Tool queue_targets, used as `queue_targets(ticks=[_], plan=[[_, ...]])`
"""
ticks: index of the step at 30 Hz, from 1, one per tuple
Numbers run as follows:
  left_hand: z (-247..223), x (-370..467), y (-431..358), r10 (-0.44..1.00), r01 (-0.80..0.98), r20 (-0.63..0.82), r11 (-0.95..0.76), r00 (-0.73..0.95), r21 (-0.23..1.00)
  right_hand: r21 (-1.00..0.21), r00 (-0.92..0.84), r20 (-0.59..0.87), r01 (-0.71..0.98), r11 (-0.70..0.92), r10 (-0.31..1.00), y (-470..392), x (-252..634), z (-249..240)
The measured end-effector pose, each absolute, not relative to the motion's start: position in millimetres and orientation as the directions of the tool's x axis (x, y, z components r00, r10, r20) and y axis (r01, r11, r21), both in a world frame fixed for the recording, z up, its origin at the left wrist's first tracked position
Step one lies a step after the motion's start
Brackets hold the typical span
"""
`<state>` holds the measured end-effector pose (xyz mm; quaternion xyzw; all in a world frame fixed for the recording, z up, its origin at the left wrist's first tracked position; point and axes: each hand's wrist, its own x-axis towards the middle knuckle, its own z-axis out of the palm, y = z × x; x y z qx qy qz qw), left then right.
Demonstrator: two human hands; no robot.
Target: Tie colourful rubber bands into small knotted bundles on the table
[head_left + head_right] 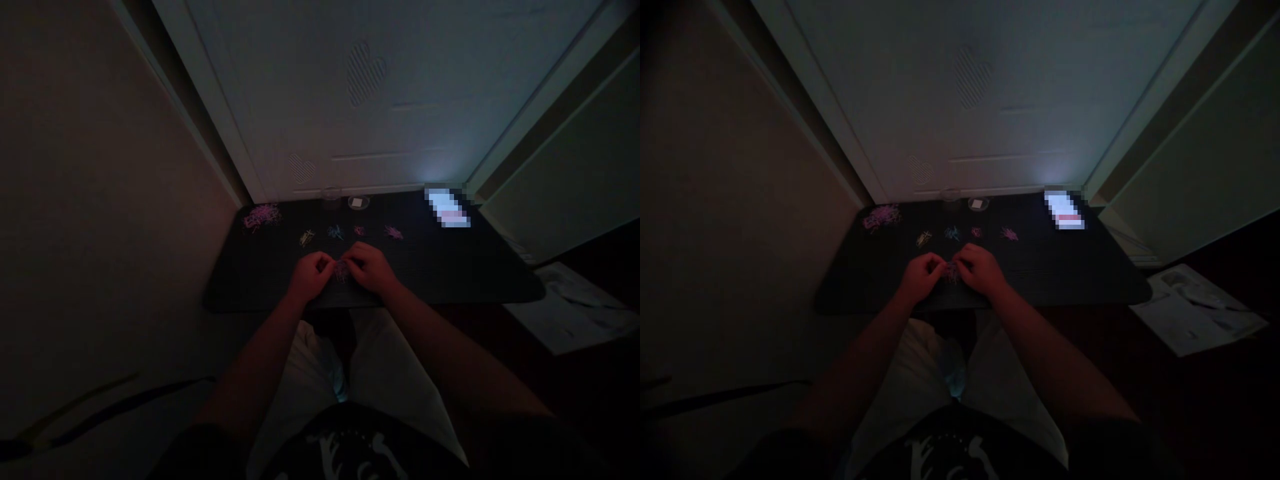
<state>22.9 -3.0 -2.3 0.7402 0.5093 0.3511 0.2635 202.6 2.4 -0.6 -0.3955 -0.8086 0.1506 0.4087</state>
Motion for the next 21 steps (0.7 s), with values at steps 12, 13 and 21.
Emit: queue_targets(ticks=[12,13,21], plan=[[-4.7,22.5,-2.0,0.930,0.574,0.268,-0.367,0.252,0.732,-0.622,-0.398,0.486,0.467,0.628,0.778,4.5,202.1,-3.7],[-4.6,22.5,-2.0,0.929,0.579,0.267,-0.369,0.258,0.727,-0.619,-0.414,0.487,0.458,0.638,0.769,5.1,201.9,-3.5],[-1.4,23.4,-4.5,0.922,0.586,0.262,-0.384,0.285,0.714,-0.612,-0.383,0.524,0.451,0.649,0.761,6.3,201.5,-4.1]])
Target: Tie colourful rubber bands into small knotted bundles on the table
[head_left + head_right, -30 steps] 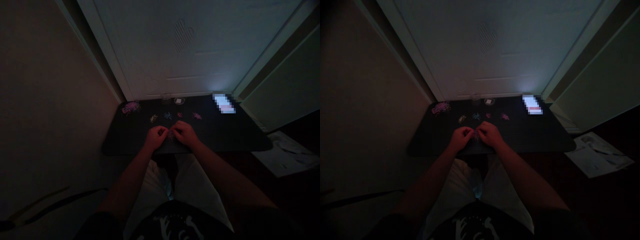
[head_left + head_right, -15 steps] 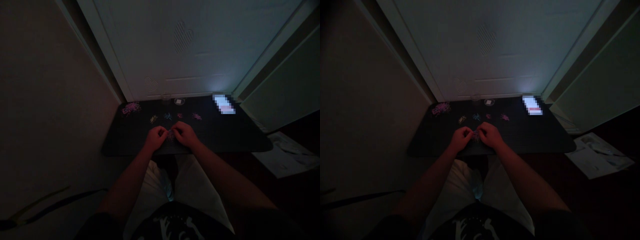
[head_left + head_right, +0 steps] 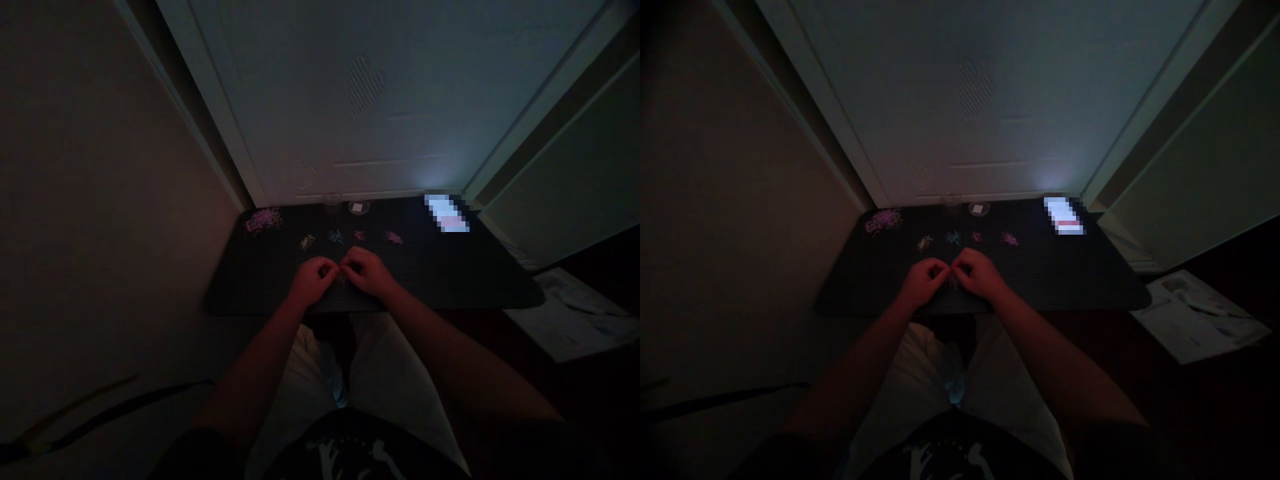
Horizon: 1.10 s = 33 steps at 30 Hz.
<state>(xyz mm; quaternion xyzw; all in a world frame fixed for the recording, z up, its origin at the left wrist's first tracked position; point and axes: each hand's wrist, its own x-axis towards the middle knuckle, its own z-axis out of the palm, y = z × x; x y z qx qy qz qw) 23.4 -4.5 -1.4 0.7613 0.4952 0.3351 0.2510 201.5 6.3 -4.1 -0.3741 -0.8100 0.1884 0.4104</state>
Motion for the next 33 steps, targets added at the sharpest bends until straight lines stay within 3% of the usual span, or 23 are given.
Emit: queue_targets(ticks=[33], plan=[[-0.9,23.4,-5.3,0.932,0.584,0.286,-0.362,0.223,0.726,-0.653,-0.314,0.491,0.484,0.582,0.812,6.5,202.4,-5.1]])
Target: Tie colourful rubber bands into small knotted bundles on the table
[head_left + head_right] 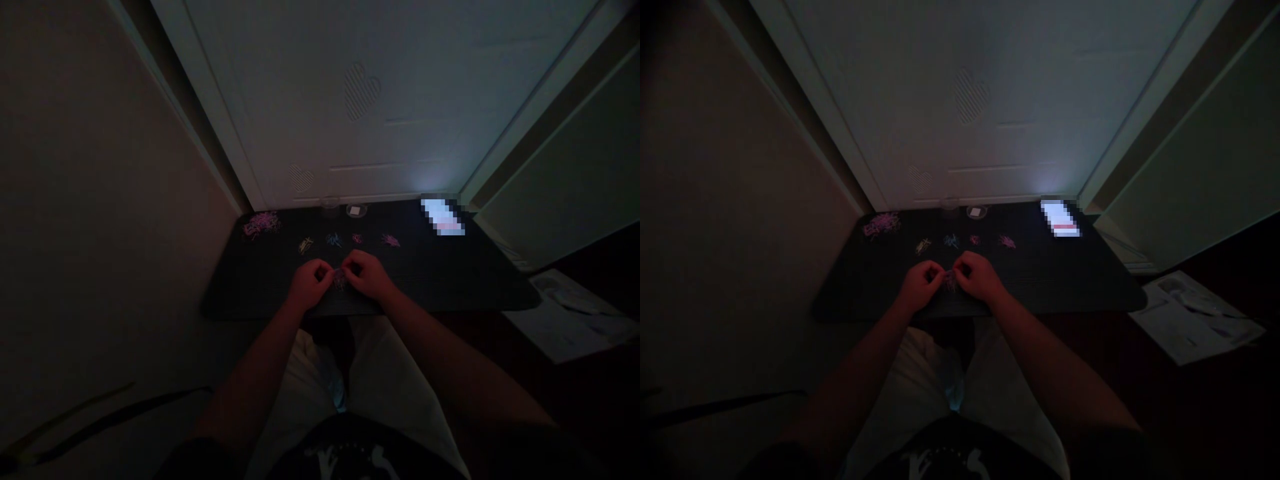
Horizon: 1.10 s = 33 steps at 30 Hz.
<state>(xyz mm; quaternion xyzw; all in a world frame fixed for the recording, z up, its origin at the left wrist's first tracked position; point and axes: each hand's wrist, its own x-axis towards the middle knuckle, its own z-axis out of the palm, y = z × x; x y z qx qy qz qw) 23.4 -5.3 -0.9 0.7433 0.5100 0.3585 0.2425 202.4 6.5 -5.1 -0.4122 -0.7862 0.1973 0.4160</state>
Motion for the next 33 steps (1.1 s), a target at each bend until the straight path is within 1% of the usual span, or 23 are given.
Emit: queue_targets(ticks=[7,16,33], plan=[[0.5,23.1,-5.8,0.930,0.587,0.293,-0.367,0.221,0.721,-0.628,-0.325,0.506,0.496,0.599,0.799,5.6,202.3,-3.7],[-0.7,23.1,-5.3,0.928,0.567,0.296,-0.372,0.225,0.735,-0.640,-0.318,0.503,0.488,0.593,0.804,5.6,202.3,-4.7],[-2.1,22.2,-4.5,0.936,0.586,0.276,-0.351,0.218,0.730,-0.635,-0.319,0.497,0.500,0.589,0.807,4.8,200.9,-2.3]])
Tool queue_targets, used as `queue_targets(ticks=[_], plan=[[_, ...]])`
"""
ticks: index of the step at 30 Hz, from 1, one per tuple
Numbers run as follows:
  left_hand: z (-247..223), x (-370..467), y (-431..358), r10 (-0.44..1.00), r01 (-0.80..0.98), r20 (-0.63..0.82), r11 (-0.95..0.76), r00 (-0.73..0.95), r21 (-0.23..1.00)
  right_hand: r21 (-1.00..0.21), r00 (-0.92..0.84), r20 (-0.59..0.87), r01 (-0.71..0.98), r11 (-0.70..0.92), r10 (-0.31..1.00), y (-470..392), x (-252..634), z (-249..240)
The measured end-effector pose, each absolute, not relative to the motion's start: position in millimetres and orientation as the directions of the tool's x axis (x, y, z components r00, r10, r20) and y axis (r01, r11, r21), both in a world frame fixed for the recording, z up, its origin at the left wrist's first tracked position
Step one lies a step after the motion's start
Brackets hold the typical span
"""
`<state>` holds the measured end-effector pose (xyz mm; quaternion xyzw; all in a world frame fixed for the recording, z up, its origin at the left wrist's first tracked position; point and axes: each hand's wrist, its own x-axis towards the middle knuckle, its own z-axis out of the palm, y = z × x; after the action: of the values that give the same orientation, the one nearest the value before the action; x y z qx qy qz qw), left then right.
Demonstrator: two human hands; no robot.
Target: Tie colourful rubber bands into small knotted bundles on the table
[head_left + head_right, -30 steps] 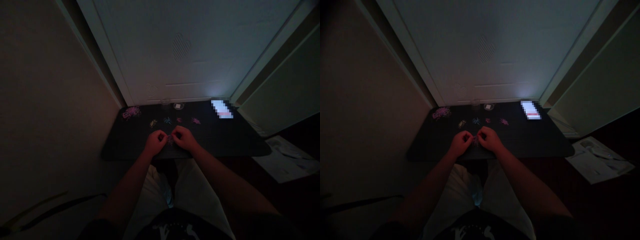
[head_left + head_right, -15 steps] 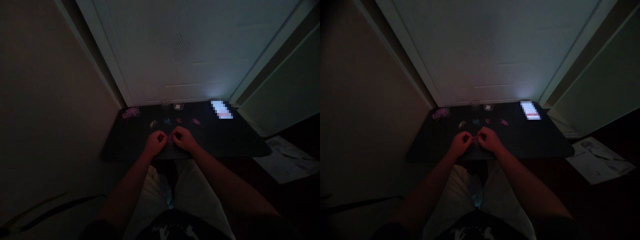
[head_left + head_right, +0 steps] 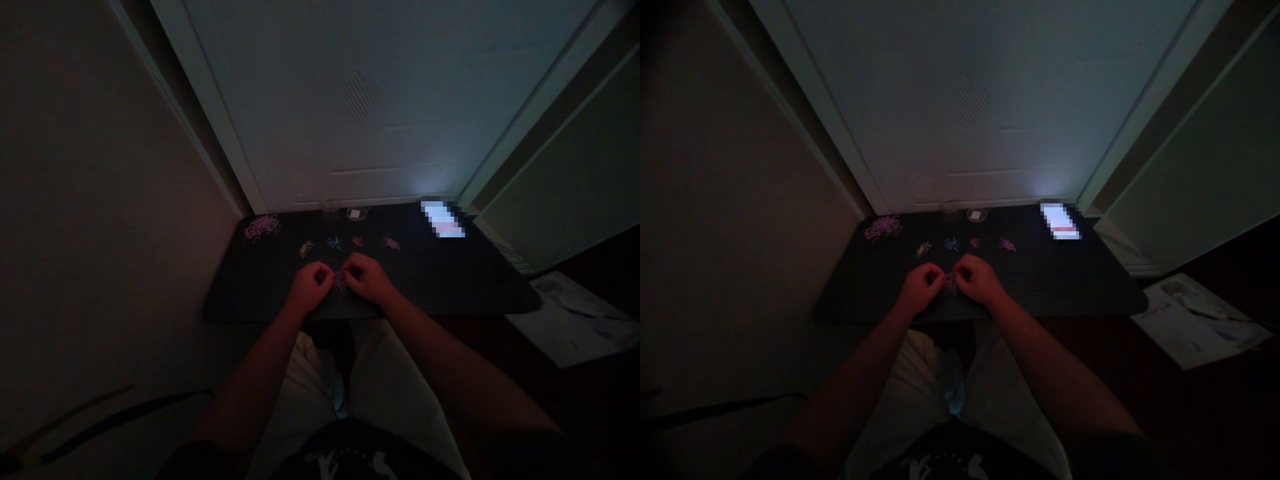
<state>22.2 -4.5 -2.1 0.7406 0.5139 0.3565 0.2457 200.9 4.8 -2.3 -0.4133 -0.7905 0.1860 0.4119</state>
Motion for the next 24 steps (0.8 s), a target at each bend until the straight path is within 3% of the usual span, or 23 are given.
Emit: queue_targets(ticks=[24], plan=[[-1.2,22.7,-4.9,0.939,0.587,0.275,-0.343,0.205,0.733,-0.635,-0.305,0.503,0.504,0.586,0.808,6.3,201.4,-5.1]])
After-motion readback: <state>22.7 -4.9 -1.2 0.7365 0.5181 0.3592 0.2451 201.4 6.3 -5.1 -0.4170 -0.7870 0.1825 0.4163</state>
